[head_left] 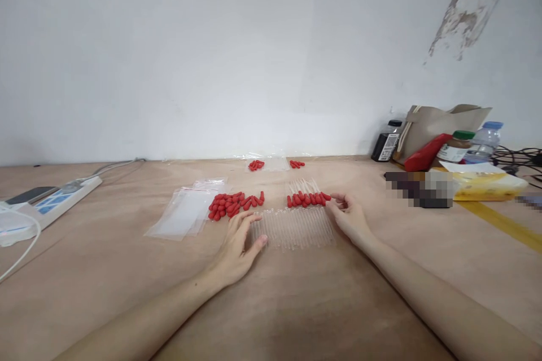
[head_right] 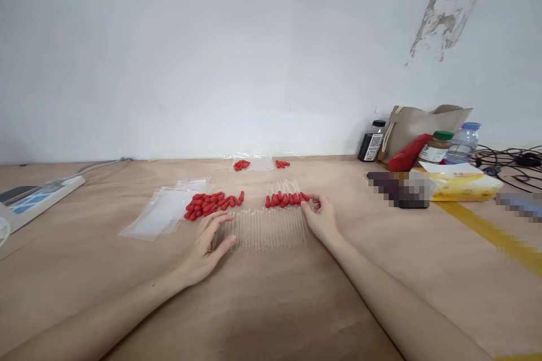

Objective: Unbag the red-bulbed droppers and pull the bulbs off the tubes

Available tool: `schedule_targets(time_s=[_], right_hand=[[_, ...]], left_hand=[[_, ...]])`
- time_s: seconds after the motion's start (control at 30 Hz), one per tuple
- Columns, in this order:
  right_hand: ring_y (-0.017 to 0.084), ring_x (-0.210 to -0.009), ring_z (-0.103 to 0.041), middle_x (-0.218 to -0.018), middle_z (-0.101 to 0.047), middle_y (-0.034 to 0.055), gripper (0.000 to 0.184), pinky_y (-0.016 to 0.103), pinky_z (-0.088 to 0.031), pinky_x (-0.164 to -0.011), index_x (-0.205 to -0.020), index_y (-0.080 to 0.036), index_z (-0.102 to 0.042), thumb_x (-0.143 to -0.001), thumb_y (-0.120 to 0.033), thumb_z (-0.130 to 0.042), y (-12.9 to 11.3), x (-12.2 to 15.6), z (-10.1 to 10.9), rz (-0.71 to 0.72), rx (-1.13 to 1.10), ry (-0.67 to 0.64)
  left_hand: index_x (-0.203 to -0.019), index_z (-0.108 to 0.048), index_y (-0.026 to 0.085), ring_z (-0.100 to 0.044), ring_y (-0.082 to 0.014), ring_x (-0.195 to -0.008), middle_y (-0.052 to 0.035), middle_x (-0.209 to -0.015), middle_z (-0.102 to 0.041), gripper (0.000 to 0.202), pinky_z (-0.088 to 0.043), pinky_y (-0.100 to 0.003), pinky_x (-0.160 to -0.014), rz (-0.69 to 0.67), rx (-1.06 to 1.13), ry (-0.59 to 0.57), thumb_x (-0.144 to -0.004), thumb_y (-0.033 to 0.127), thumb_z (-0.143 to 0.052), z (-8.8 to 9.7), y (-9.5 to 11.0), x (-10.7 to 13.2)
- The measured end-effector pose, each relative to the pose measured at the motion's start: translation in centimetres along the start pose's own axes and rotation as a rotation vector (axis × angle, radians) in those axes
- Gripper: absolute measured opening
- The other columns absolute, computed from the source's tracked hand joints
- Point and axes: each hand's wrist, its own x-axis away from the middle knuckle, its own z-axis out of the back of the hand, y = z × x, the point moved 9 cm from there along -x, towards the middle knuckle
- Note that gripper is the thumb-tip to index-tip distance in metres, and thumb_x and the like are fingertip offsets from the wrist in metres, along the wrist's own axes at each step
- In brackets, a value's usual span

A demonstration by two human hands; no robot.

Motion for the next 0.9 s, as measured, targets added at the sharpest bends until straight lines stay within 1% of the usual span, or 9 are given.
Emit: schedule_targets(time_s=[0.13, 0.23, 0.33, 0.4, 0.5, 0.67, 0.8, 0.87, 0.9], right_hand=[[0.014, -0.057, -0.052, -0.064, -0.057, 0.0007, 0.027, 0.025, -0.038, -0.051, -0.086, -0.017, -0.057, -0.070, -0.038, -0.050, -1.1, -1.1, -0.5, -0.032, 0.139, -0.119], [0.014, -0.057, -0.053, -0.064, -0.058, 0.0001, 0.022, 0.024, -0.035, -0.051, -0.084, -0.019, -0.053, -0.070, -0.035, -0.051, -2.1, -2.3, -0.5, -0.052, 0.275, -0.160], [0.016, -0.061, -0.054, -0.066, -0.059, 0.0029, 0.017, 0.024, -0.035, -0.052, -0.079, -0.018, -0.051, -0.068, -0.031, -0.051, -2.9, -3.4, -1.0, -0.044, 0.382, -0.197], [0.017, -0.062, -0.055, -0.067, -0.060, 0.0047, 0.016, 0.025, -0.035, -0.052, -0.078, -0.018, -0.051, -0.067, -0.030, -0.052, -3.1, -3.9, -1.7, -0.046, 0.436, -0.227], [0.019, -0.065, -0.056, -0.070, -0.061, 0.0068, 0.019, 0.026, -0.036, -0.053, -0.080, -0.017, -0.052, -0.065, -0.029, -0.053, -3.0, -4.2, -2.5, -0.088, 0.484, -0.256], [0.022, -0.069, -0.059, -0.078, -0.062, 0.0109, 0.030, 0.028, -0.039, -0.052, -0.085, -0.016, -0.053, -0.057, -0.024, -0.058, -2.4, -4.7, -3.0, -0.200, 0.498, -0.292], [0.023, -0.074, -0.059, -0.081, -0.063, 0.0111, 0.031, 0.029, -0.040, -0.054, -0.088, -0.016, -0.053, -0.058, -0.024, -0.057, -2.2, -5.4, -1.6, -0.269, 0.464, -0.235], [0.021, -0.072, -0.059, -0.076, -0.062, 0.0073, 0.029, 0.028, -0.040, -0.055, -0.090, -0.017, -0.051, -0.063, -0.028, -0.055, -3.0, -5.3, -0.5, -0.223, 0.387, -0.189], [0.019, -0.069, -0.059, -0.072, -0.062, 0.0048, 0.029, 0.028, -0.041, -0.056, -0.092, -0.017, -0.050, -0.066, -0.029, -0.054, -3.8, -4.9, -0.1, -0.167, 0.321, -0.177]], left_hand=[[-0.119, -0.040, 0.026, -0.032, -0.0246, -0.122, -0.0096, -0.127, -0.038, 0.036, -0.031, -0.046, -0.099, 0.001, 0.096, -0.095, -0.084, 0.034, -0.045, -0.7, 0.0, -0.7], [-0.121, -0.037, 0.026, -0.032, -0.0229, -0.122, -0.0092, -0.128, -0.037, 0.037, -0.028, -0.045, -0.101, 0.039, 0.173, -0.129, -0.085, 0.036, -0.041, -1.1, -0.3, -1.2], [-0.121, -0.037, 0.026, -0.035, -0.0209, -0.120, -0.0087, -0.126, -0.040, 0.035, -0.028, -0.044, -0.101, 0.106, 0.252, -0.109, -0.087, 0.037, -0.036, -1.2, -1.2, -1.4], [-0.121, -0.036, 0.026, -0.033, -0.0197, -0.122, -0.0079, -0.127, -0.040, 0.035, -0.027, -0.042, -0.102, 0.131, 0.291, -0.081, -0.088, 0.037, -0.034, -1.1, -1.8, -1.5], [-0.120, -0.037, 0.025, -0.030, -0.0184, -0.124, -0.0069, -0.129, -0.039, 0.035, -0.025, -0.040, -0.103, 0.146, 0.311, -0.061, -0.088, 0.037, -0.033, -1.0, -2.2, -1.5], [-0.117, -0.040, 0.024, -0.034, -0.0179, -0.122, -0.0064, -0.126, -0.043, 0.033, -0.027, -0.037, -0.102, 0.146, 0.303, -0.038, -0.088, 0.038, -0.034, -0.8, -2.2, -1.5], [-0.113, -0.044, 0.024, -0.040, -0.0188, -0.117, -0.0066, -0.120, -0.047, 0.030, -0.032, -0.039, -0.098, 0.182, 0.300, 0.027, -0.088, 0.037, -0.034, -0.4, -2.7, -1.3], [-0.109, -0.047, 0.023, -0.042, -0.0191, -0.114, -0.0067, -0.117, -0.049, 0.028, -0.033, -0.039, -0.097, 0.181, 0.283, 0.067, -0.088, 0.036, -0.034, 0.0, -2.8, -1.3], [-0.107, -0.048, 0.023, -0.043, -0.0193, -0.113, -0.0069, -0.116, -0.050, 0.027, -0.034, -0.039, -0.096, 0.162, 0.266, 0.092, -0.087, 0.036, -0.035, 0.4, -2.6, -1.3]])
